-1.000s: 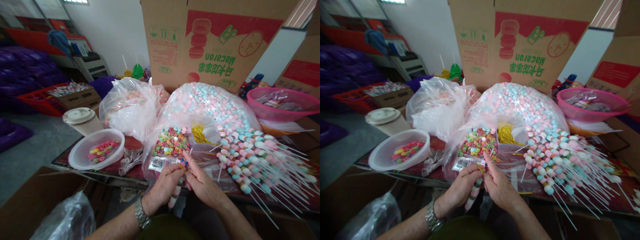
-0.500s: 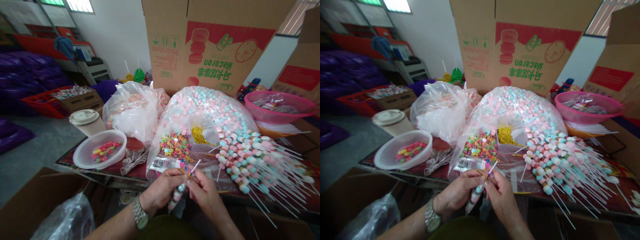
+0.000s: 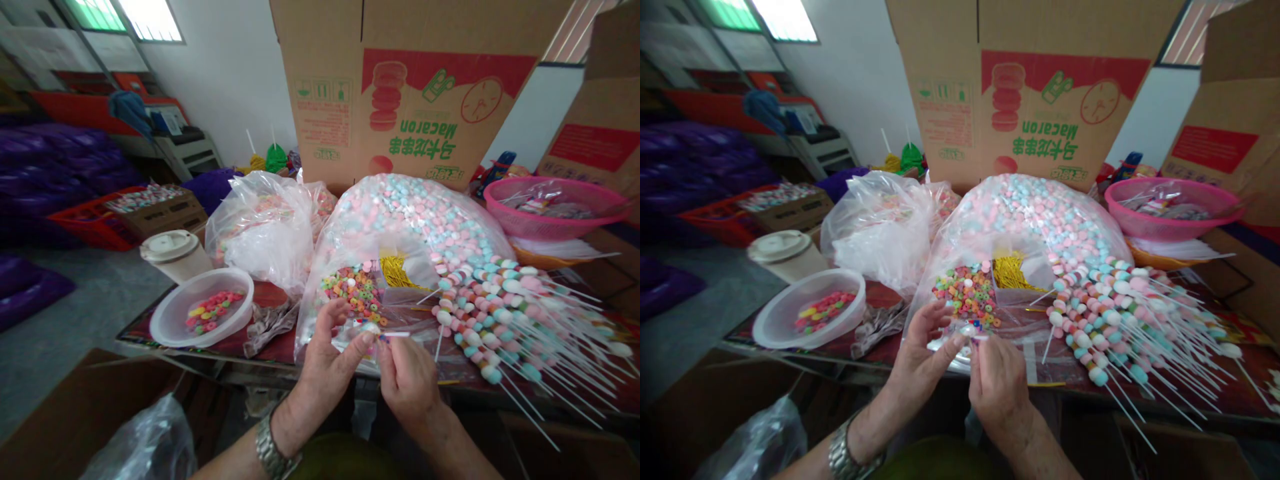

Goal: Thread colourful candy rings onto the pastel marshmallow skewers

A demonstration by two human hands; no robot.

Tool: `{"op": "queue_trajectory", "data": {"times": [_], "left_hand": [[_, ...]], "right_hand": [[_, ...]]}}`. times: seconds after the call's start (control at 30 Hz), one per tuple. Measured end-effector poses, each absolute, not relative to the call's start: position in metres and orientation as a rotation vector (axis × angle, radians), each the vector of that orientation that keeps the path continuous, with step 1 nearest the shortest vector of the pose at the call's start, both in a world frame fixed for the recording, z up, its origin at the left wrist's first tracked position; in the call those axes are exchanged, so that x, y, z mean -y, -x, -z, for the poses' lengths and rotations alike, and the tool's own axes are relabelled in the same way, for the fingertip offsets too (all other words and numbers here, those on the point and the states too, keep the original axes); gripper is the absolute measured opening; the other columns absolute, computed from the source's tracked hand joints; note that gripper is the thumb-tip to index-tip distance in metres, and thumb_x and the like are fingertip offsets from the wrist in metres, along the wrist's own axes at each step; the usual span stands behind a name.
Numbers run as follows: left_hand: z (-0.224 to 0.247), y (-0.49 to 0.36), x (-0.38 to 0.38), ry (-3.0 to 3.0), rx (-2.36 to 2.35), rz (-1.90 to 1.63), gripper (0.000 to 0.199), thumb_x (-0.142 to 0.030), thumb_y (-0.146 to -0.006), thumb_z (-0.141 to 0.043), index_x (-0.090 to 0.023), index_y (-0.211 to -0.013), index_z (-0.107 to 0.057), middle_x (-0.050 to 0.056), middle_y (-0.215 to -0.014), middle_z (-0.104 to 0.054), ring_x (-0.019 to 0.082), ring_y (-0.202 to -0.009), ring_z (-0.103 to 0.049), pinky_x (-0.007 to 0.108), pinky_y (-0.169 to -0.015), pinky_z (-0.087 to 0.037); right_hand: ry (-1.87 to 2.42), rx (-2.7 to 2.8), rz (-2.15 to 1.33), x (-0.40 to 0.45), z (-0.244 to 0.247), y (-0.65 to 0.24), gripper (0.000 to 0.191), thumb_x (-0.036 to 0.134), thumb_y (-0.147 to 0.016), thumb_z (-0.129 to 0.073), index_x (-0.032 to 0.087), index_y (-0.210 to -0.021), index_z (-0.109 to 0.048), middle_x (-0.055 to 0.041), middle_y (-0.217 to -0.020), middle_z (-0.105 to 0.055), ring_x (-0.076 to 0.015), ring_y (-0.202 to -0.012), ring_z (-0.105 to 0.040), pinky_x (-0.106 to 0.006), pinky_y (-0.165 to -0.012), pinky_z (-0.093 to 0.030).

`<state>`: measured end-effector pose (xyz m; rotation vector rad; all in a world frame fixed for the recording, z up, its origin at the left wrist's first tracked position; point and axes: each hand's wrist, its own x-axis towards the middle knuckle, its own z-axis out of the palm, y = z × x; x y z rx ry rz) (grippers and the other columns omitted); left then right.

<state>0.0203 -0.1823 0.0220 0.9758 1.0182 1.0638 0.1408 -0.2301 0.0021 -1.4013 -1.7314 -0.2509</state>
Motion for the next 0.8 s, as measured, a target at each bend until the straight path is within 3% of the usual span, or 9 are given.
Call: {"op": "queue_trajectory", "data": {"times": [0.1, 0.23, 0.33, 0.47, 0.53, 0.6, 0.67, 0.73, 0.8], "left_hand": [[-0.043, -0.002, 0.176, -0.803, -0.917, -0.759, 0.063, -0.066, -0.07, -0.057, -0.019, -0.111, -0.055, 0.01, -0.091, -0.067, 0.024, -0.083, -0.064, 0.031, -0.064, -0.05], [-0.07, 0.04, 0.172, -0.922, -0.717, -0.564, 0.081, -0.088, -0.063, -0.027, -0.021, -0.082, -0.068, 0.004, -0.046, -0.059, 0.02, -0.045, -0.058, 0.033, -0.049, -0.048], [-0.072, 0.048, 0.183, -1.079, -0.78, -0.395, 0.06, -0.074, -0.067, -0.051, -0.017, -0.06, -0.068, 0.007, -0.049, -0.062, 0.023, -0.051, -0.061, 0.035, -0.058, -0.051], [-0.054, 0.025, 0.2, -1.297, -0.957, -0.498, 0.035, -0.05, -0.077, -0.06, -0.017, -0.071, -0.07, 0.003, -0.075, -0.069, 0.019, -0.08, -0.062, 0.027, -0.08, -0.048], [-0.041, 0.014, 0.202, -1.243, -0.92, -0.573, 0.035, -0.048, -0.08, -0.057, -0.016, -0.074, -0.068, 0.003, -0.071, -0.067, 0.017, -0.074, -0.061, 0.025, -0.076, -0.048], [-0.029, 0.006, 0.201, -1.193, -0.968, -0.686, 0.035, -0.049, -0.079, -0.056, -0.015, -0.073, -0.065, 0.0, -0.056, -0.06, 0.014, -0.056, -0.055, 0.023, -0.061, -0.047], [-0.019, 0.001, 0.199, -1.2, -1.096, -0.855, 0.034, -0.049, -0.078, -0.057, -0.016, -0.07, -0.062, -0.002, -0.047, -0.053, 0.012, -0.046, -0.048, 0.022, -0.051, -0.042], [-0.01, -0.005, 0.199, -1.238, -1.136, -0.938, 0.03, -0.046, -0.076, -0.06, -0.018, -0.064, -0.06, -0.003, -0.043, -0.05, 0.012, -0.044, -0.046, 0.023, -0.051, -0.041], [-0.003, -0.014, 0.202, -1.203, -1.013, -0.854, 0.024, -0.038, -0.069, -0.069, -0.02, -0.056, -0.058, -0.003, -0.042, -0.048, 0.014, -0.046, -0.048, 0.025, -0.057, -0.043]], "right_hand": [[1.299, 1.909, 0.3, 0.235, -0.001, -0.129, 0.024, 0.008, -0.084, -0.037, 0.018, -0.074, -0.056, -0.007, -0.064, -0.061, -0.0189, -0.059, -0.055, -0.03, -0.057, -0.037], [1.427, 1.831, -0.33, 0.238, 0.0, -0.13, 0.025, 0.014, -0.084, -0.036, 0.02, -0.062, -0.045, 0.0003, -0.053, -0.052, -0.0133, -0.049, -0.049, -0.025, -0.047, -0.03], [1.501, 1.53, -0.602, 0.24, -0.003, -0.128, 0.027, 0.021, -0.087, -0.037, 0.021, -0.06, -0.039, 0.0024, -0.053, -0.046, -0.0117, -0.051, -0.046, -0.023, -0.048, -0.03], [1.297, 1.45, -0.82, 0.247, -0.003, -0.107, 0.027, 0.032, -0.089, -0.039, 0.02, -0.065, -0.044, 0.0009, -0.06, -0.049, -0.0119, -0.055, -0.045, -0.024, -0.054, -0.034], [1.308, 1.245, -1.079, 0.249, -0.001, -0.099, 0.033, 0.044, -0.089, -0.038, 0.021, -0.066, -0.044, 0.0037, -0.051, -0.045, -0.0106, -0.047, -0.04, -0.023, -0.046, -0.031], [1.32, 1.04, -1.461, 0.248, 0.001, -0.096, 0.044, 0.057, -0.089, -0.03, 0.022, -0.065, -0.043, 0.0076, -0.039, -0.035, -0.0093, -0.034, -0.03, -0.022, -0.036, -0.024], [1.339, 0.975, -1.569, 0.245, 0.001, -0.1, 0.049, 0.063, -0.087, -0.027, 0.022, -0.064, -0.044, 0.0069, -0.037, -0.039, -0.0092, -0.03, -0.03, -0.021, -0.033, -0.025], [1.38, 1.039, -1.293, 0.243, 0.001, -0.11, 0.043, 0.06, -0.083, -0.042, 0.02, -0.077, -0.054, -0.0014, -0.061, -0.061, -0.0124, -0.048, -0.053, -0.023, -0.047, -0.043], [1.399, 1.065, -0.998, 0.249, 0.004, -0.128, 0.038, 0.052, -0.079, -0.056, 0.019, -0.098, -0.057, -0.0067, -0.092, -0.067, -0.0172, -0.079, -0.062, -0.027, -0.07, -0.05]]}}
